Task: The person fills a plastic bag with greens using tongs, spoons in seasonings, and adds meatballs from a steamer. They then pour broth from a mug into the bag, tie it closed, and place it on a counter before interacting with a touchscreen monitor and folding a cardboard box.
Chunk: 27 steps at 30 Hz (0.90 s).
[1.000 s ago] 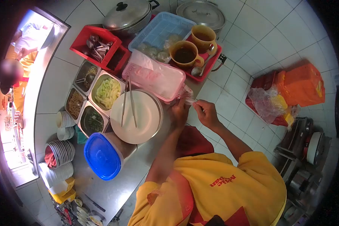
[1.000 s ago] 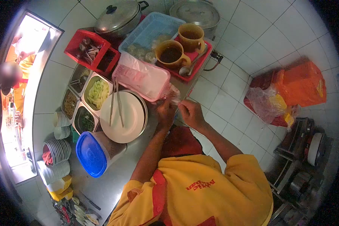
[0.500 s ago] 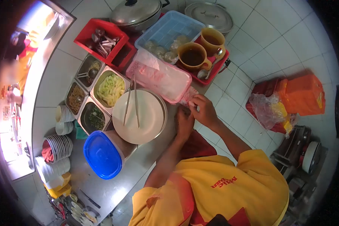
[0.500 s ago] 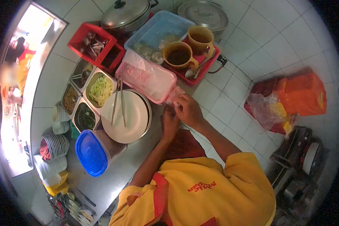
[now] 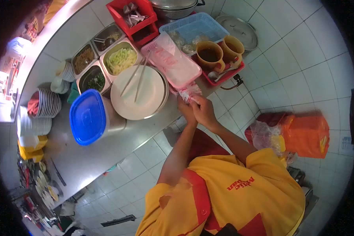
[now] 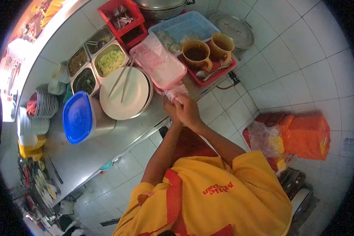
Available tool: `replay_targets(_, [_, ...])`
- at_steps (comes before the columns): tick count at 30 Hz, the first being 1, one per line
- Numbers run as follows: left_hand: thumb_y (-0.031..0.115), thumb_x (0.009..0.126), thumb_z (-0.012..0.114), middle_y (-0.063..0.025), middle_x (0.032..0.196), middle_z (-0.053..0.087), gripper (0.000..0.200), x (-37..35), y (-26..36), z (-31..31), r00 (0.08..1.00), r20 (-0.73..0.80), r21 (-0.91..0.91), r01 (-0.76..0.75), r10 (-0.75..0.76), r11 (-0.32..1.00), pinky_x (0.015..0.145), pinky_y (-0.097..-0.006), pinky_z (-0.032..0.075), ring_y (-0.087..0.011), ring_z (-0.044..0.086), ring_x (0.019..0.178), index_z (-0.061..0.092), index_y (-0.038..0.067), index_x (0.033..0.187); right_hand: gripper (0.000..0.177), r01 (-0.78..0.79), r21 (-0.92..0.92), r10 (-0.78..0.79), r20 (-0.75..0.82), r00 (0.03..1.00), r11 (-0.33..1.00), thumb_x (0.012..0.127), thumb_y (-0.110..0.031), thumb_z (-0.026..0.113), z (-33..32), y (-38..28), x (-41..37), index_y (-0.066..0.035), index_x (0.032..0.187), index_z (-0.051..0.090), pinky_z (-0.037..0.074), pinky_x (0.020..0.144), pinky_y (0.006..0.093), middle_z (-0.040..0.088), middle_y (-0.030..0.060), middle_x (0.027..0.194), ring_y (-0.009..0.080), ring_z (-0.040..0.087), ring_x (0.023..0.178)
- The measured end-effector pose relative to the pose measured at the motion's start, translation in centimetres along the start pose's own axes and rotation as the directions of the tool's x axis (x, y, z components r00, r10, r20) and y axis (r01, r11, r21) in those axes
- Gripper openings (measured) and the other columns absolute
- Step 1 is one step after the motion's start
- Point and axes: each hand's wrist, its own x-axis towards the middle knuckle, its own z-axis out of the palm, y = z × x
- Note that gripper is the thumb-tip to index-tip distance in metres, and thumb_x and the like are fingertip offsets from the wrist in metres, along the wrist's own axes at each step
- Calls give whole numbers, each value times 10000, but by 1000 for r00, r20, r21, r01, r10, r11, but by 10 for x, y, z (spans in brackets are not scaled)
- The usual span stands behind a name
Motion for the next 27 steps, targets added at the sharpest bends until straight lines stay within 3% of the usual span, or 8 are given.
replay_targets(4, [118,752,638,-180,841,636,236,0,9,12,986,-162,-9,-42,40,999,698,-404,475,-297,626,769,529,6,930,160,-10,73,8,36,999,997,838,-118,559,-12,2,-7,31,867,611,482,696,415,633,210,821,394,610,768])
replay_targets(6, [112,751,636,-197,826,641,234,-1,6,9,992,-98,87,84,-76,993,682,-444,474,-358,641,759,533,9,934,152,38,34,-43,157,987,999,847,-113,565,-23,-4,-13,36,818,564,401,516,334,521,146,581,172,502,521])
replay_targets(9, [92,748,630,-226,826,637,272,-6,18,4,988,-101,167,-98,116,981,666,-472,468,-417,633,750,528,5,984,169,101,46,-107,127,986,994,851,-124,571,-30,5,-4,34,793,556,360,489,320,479,116,559,135,422,511])
replay_targets(10, [48,750,603,-242,844,631,390,-10,21,3,994,-72,215,-61,78,975,679,-474,469,-436,625,761,494,-6,1121,148,64,-55,-52,196,979,996,823,-124,572,-37,9,4,17,827,615,441,547,405,594,232,710,378,600,611])
replay_targets(13, [21,757,581,-259,856,625,518,-22,28,2,988,-105,122,-103,116,987,694,-464,471,-436,623,781,423,1,1251,137,193,124,-210,144,967,973,823,-103,592,-34,36,20,22,771,571,393,510,346,556,155,632,235,533,537])
replay_targets(18, [7,799,536,-180,937,613,418,-37,8,18,965,-256,-15,-56,50,998,737,-366,476,-278,613,822,429,-8,1202,104,215,38,-215,339,916,976,776,-72,627,-48,26,17,15,761,572,423,569,364,574,162,683,294,562,610])
replay_targets(21, [25,809,560,-123,927,595,317,-48,20,21,958,-282,67,-36,54,997,738,-321,466,-195,575,834,452,18,1107,96,201,236,-292,466,835,951,770,-58,628,-62,21,23,17,754,570,419,569,365,564,163,693,304,561,626])
replay_targets(27, [86,830,599,-59,916,575,319,-67,25,43,905,-404,-299,8,-134,954,720,-268,464,-131,542,825,431,14,1091,175,273,424,-480,525,703,864,788,-125,668,-90,32,43,22,794,573,427,591,377,548,156,713,316,559,646])
